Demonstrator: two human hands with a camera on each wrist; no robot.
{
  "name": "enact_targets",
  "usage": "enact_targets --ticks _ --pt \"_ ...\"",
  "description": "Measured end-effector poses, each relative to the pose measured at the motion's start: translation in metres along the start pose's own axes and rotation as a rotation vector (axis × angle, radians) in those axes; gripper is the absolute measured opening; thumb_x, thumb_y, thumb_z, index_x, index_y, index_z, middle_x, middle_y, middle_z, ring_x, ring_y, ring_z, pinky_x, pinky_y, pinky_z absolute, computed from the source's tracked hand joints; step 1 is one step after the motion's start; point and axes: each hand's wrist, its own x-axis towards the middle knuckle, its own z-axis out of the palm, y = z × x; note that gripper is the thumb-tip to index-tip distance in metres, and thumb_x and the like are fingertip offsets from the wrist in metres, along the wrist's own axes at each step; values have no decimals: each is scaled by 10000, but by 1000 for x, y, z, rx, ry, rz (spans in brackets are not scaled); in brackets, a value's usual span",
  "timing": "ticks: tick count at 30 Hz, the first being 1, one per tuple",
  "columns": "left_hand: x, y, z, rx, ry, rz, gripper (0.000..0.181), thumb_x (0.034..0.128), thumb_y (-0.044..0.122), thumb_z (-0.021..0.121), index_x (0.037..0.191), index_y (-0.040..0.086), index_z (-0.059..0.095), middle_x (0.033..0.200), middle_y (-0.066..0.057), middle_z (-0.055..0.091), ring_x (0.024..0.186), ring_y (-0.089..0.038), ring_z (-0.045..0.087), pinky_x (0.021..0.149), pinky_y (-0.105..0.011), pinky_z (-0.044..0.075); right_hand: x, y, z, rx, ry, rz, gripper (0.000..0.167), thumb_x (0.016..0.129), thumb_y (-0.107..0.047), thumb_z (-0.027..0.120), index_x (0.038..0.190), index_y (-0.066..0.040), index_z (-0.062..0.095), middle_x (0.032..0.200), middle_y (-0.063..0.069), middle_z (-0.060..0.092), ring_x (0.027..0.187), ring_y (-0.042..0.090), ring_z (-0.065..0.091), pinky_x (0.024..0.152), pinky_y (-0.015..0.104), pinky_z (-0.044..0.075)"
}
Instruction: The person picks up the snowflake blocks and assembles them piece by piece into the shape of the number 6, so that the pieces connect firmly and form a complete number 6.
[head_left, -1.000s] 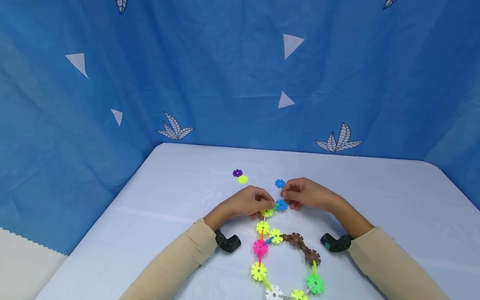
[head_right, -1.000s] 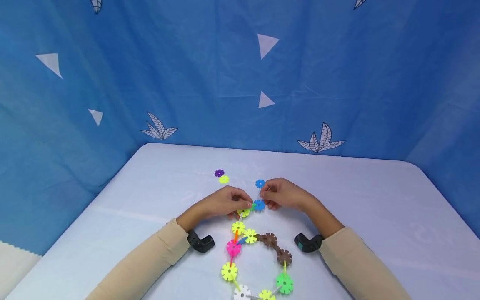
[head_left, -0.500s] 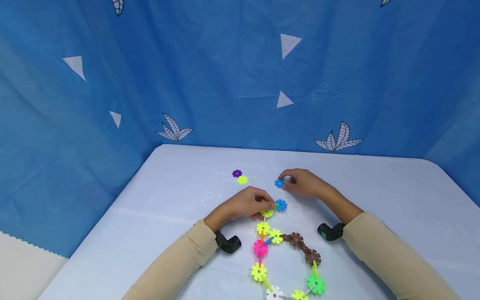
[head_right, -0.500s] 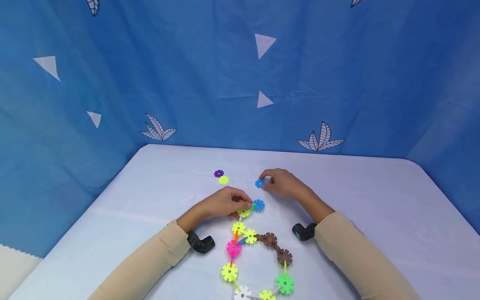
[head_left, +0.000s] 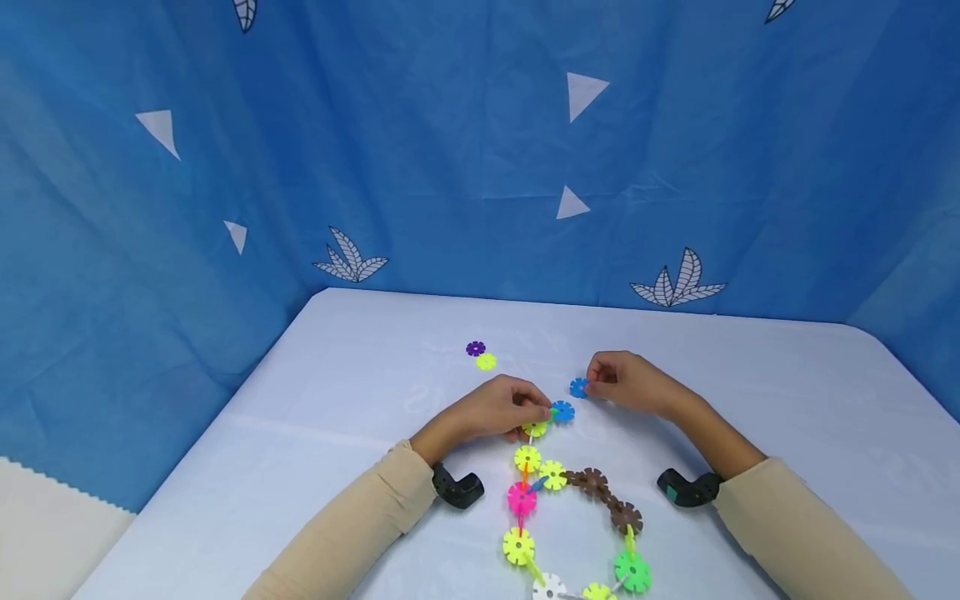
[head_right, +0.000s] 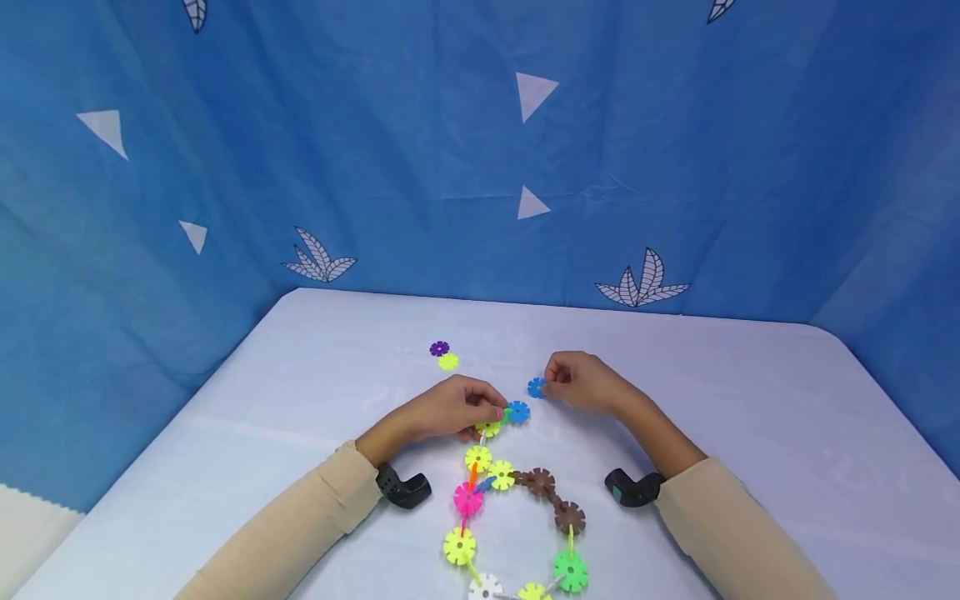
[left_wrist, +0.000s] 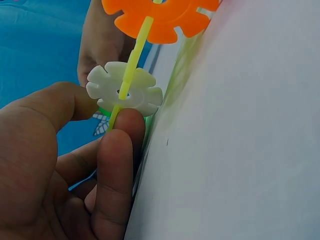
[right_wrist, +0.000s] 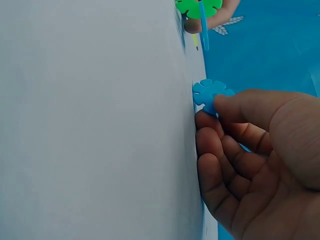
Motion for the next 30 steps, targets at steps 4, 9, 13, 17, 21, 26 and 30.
enact_targets --ticks 4,9,13,17,21,26,30 --pt "0 1 1 -7 -3 4 183 960 229 710 1109 131 749 821 -48 674 644 -181 656 592 -286 534 -12 -2 -1 12 -43 -13 129 918 -59 722 872 -79 604 748 13 567 697 190 514 585 271 434" --pt "0 1 2 -5 1 1 206 959 231 714 1132 124 742 816 -54 663 649 -188 666 597 -289 539 -23 -6 1 19 -102 -66 160 892 -30 734 860 -85 588 762 2 564 709 188 526 598 258 456" --pt "0 1 1 -4 5 -1 229 958 239 715 1155 124 739 820 -55 659 656 -191 674 605 -293 545 -26 -10 4 25 -115 -105 161 896 -21 728 858 -87 587 764 -4 562 706 180 522 605 255 456" --pt "-1 0 0 -7 1 -1 249 958 238 713 1175 119 737 819 -56 665 660 -196 678 623 -305 553 -26 -11 8 25 -116 -125 166 903 -9 714 850 -94 583 738 -10 547 676 166 508 594 259 441" --pt "-1 -1 -1 -13 -2 -1 248 959 237 708 1179 125 737 825 -56 667 671 -202 684 634 -310 557 -26 -11 11 -13 -96 -130 189 896 -13 723 837 -114 575 716 -18 534 660 161 505 583 262 435" --pt "-1 -2 -1 -9 -16 2 256 967 233 698 1194 119 730 836 -51 662 662 -191 672 625 -298 553 -28 -17 15 -102 -53 -144 229 873 -4 731 822 -143 558 691 -45 522 652 145 504 571 256 433" --pt "0 -2 -1 -1 -15 1 261 966 231 700 1199 116 728 836 -43 664 645 -174 657 620 -286 545 -29 -23 17 -143 -28 -142 235 866 -7 738 815 -150 558 668 -56 503 639 137 494 561 250 423"
